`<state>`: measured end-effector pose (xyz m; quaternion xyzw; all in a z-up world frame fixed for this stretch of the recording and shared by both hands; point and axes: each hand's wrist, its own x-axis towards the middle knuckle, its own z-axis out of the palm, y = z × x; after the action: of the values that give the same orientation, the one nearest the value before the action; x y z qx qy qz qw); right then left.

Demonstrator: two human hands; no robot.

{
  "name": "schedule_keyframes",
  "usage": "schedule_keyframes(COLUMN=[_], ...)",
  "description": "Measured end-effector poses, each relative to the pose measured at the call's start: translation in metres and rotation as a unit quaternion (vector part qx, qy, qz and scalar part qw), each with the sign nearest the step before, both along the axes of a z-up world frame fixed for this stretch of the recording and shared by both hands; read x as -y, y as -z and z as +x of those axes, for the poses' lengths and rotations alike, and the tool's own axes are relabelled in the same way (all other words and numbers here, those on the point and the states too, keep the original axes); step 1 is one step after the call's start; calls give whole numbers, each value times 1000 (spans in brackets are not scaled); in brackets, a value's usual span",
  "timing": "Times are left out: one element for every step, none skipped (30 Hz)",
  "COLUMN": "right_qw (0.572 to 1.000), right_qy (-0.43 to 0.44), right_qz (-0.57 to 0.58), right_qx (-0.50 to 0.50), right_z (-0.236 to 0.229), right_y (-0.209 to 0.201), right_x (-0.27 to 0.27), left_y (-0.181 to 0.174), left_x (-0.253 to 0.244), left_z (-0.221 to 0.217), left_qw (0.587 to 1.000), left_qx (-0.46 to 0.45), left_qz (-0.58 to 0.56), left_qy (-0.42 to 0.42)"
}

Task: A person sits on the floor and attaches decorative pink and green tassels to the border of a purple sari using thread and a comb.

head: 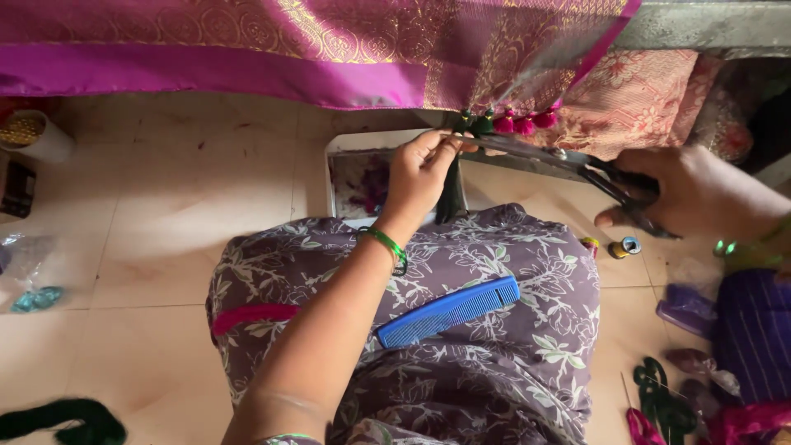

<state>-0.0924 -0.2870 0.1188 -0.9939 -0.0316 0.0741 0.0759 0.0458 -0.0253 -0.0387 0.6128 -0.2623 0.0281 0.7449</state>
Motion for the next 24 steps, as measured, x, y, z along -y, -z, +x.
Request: schedule_keyframes(right_qw=[1000, 998, 998, 998, 997, 997, 997, 997, 997, 997, 997, 997, 997, 998, 997, 997, 997, 997, 996, 995, 995, 993, 991, 991], right_qy=[-2, -3, -5, -25, -45, -46, -42, -38, -35, -28, -22, -21, -31, -41, -42, -47, -50, -52, -68, -83, -82, -90, -97, -96], right_qz=[-29, -58, -58, -60, -63, -64, -65, -66, -67, -69, -71, -71, -64, -57, -58, -59, -60, -61, -43, -26, -25, -42, -58, -57], right_qx=[0, 0, 0, 3, 6, 7, 13, 20, 20, 6, -9, -10, -8, -5, -5, -3, -1, -1, 24, 49, 49, 59, 71, 72], right_z=[4, 8, 10, 11, 13, 14, 13, 13, 14, 15, 17, 18, 19, 21, 21, 22, 22, 22, 20, 19, 17, 15, 14, 9], right_y=[-3, -6, 1, 8, 14, 12, 11, 9, 3, -2, -8, -8, -9, -10, -9, -7, -5, -2, 2, 6, 9, 12, 15, 19], right_x=[-2, -5, 8, 20, 33, 28, 24, 20, 12, 3, -6, -6, -6, -7, -6, -6, -5, -3, -2, 1, 2, 3, 4, 5], left_y=[0, 0, 0, 1, 2, 0, 0, -1, -1, -2, -2, -2, -1, -1, -2, -2, -3, -5, -7, -9, -9, -9, -10, -10], left_x=[-1, -2, -2, -1, 0, 0, 1, 3, 4, 5, 5, 6, 7, 6, 7, 8, 9, 9, 8, 9, 8, 8, 7, 1], left_z=[1, 1, 2, 2, 2, 1, 0, -2, -3, -4, -6, -6, -7, -8, -8, -8, -8, -8, -9, -10, -11, -11, -11, -12], left_qw=[1000, 999, 999, 999, 1000, 1000, 999, 999, 999, 1000, 1000, 1000, 1000, 999, 999, 999, 999, 999, 999, 998, 998, 998, 997, 997], left_qx=[-19, -38, -38, -21, -5, -4, -10, -15, -15, -17, -19, -20, -9, 2, 2, -8, -18, -18, -12, -7, -6, -15, -23, -22], left_qz=[13, 26, 25, 13, 0, -1, 11, 22, 22, 7, -8, -8, -11, -14, -15, -25, -36, -36, -18, 1, 1, 0, -2, -1], left_qy=[-5, -11, -12, -20, -28, -29, -30, -31, -28, -23, -20, -18, -25, -31, -33, -33, -33, -34, -50, -65, -64, -67, -71, -70])
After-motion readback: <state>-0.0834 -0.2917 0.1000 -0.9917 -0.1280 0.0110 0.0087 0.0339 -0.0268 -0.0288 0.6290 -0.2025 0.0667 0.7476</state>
